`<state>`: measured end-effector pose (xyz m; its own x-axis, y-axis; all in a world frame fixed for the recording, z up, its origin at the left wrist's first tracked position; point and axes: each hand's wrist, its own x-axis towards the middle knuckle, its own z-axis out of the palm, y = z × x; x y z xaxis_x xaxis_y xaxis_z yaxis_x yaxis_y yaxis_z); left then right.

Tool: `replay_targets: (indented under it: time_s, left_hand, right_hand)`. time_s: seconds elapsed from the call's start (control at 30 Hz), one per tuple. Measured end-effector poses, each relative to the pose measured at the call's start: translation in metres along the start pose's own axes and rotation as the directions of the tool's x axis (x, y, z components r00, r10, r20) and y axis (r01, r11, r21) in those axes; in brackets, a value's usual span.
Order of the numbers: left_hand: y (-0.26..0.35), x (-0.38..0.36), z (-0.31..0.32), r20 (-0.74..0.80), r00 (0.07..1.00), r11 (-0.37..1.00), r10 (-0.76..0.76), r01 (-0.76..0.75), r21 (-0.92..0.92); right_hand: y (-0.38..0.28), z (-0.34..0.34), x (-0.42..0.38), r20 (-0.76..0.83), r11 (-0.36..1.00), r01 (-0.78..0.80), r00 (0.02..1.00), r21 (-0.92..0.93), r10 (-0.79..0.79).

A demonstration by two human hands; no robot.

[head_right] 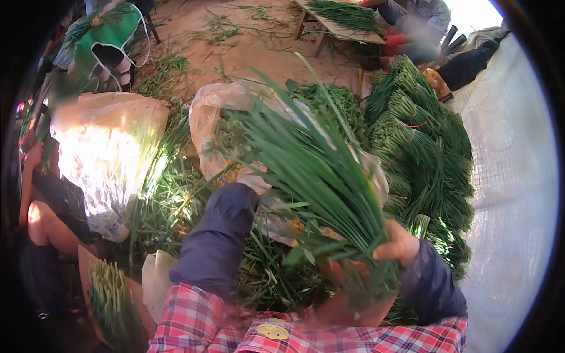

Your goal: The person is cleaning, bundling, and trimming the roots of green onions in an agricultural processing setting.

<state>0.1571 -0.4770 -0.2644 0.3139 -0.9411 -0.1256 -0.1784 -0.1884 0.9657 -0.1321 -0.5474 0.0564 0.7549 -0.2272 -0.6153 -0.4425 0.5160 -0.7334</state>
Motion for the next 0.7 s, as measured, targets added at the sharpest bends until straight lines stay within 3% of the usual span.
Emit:
replay_targets:
  time_s: [0.03,0.07,0.1,0.13,0.2,0.27,0.33,0.4,0.43,0.47,0.5,0.53,0.63,0.7]
  left_hand:
    - [0.033,-0.014,-0.016,-0.013,0.990,0.932,-0.137,0.134,0.336]
    - [0.050,-0.023,-0.027,-0.069,0.963,0.739,-0.259,0.243,0.629]
    - [0.028,-0.024,-0.025,-0.119,0.962,0.748,-0.245,0.266,0.608]
    - [0.027,-0.028,-0.033,-0.103,0.946,0.732,-0.308,0.305,0.608]
    - [0.024,-0.032,-0.045,-0.056,0.927,0.743,-0.372,0.333,0.581]
    - [0.027,-0.033,-0.049,-0.002,0.930,0.793,-0.368,0.315,0.521]
    - [0.040,-0.038,-0.049,0.011,0.961,0.835,-0.278,0.236,0.497]
    - [0.059,-0.051,-0.048,-0.002,0.979,0.859,-0.204,0.180,0.480]
    - [0.073,-0.064,-0.049,-0.036,0.997,0.903,-0.068,0.077,0.422]
    - [0.100,-0.077,-0.051,-0.008,0.991,0.977,-0.132,0.132,0.170]
    - [0.123,-0.089,-0.053,0.092,0.980,0.948,-0.179,0.197,-0.250]
    - [0.139,-0.101,-0.051,0.155,0.984,0.730,-0.082,0.165,-0.663]
    - [0.168,-0.135,-0.060,0.090,0.958,0.325,0.273,-0.003,-0.946]
    - [0.190,-0.168,-0.067,0.068,0.949,0.299,0.307,-0.028,-0.954]
  right_hand:
    - [0.003,-0.001,-0.008,-0.026,0.998,0.012,1.000,0.068,-0.010]
    - [0.010,-0.006,-0.019,-0.054,0.990,0.026,0.998,0.135,-0.019]
    - [0.037,-0.036,-0.042,-0.189,0.988,0.121,0.977,0.101,-0.101]
    - [0.034,-0.024,-0.049,-0.183,0.969,0.225,0.961,0.096,-0.205]
    - [0.032,-0.031,-0.068,-0.388,0.948,0.254,0.907,0.191,-0.165]
    - [0.025,-0.025,-0.078,-0.404,0.913,0.344,0.884,0.218,-0.236]
    - [0.010,-0.008,-0.066,-0.212,0.847,0.490,0.867,0.207,-0.450]
    - [0.009,0.006,-0.049,-0.265,0.858,0.501,0.847,0.111,-0.461]
    - [0.010,0.010,-0.042,-0.289,0.859,0.509,0.832,0.061,-0.473]
    - [0.015,0.008,-0.032,-0.268,0.874,0.465,0.868,0.144,-0.418]
    - [0.018,0.006,-0.023,-0.237,0.881,0.418,0.899,0.220,-0.368]
    - [0.013,0.022,-0.010,-0.172,0.898,0.393,0.916,0.196,-0.363]
    - [0.031,0.062,0.036,-0.041,0.907,0.392,0.920,0.154,-0.390]
    - [0.048,0.084,0.061,0.120,0.911,0.406,0.903,0.074,-0.413]
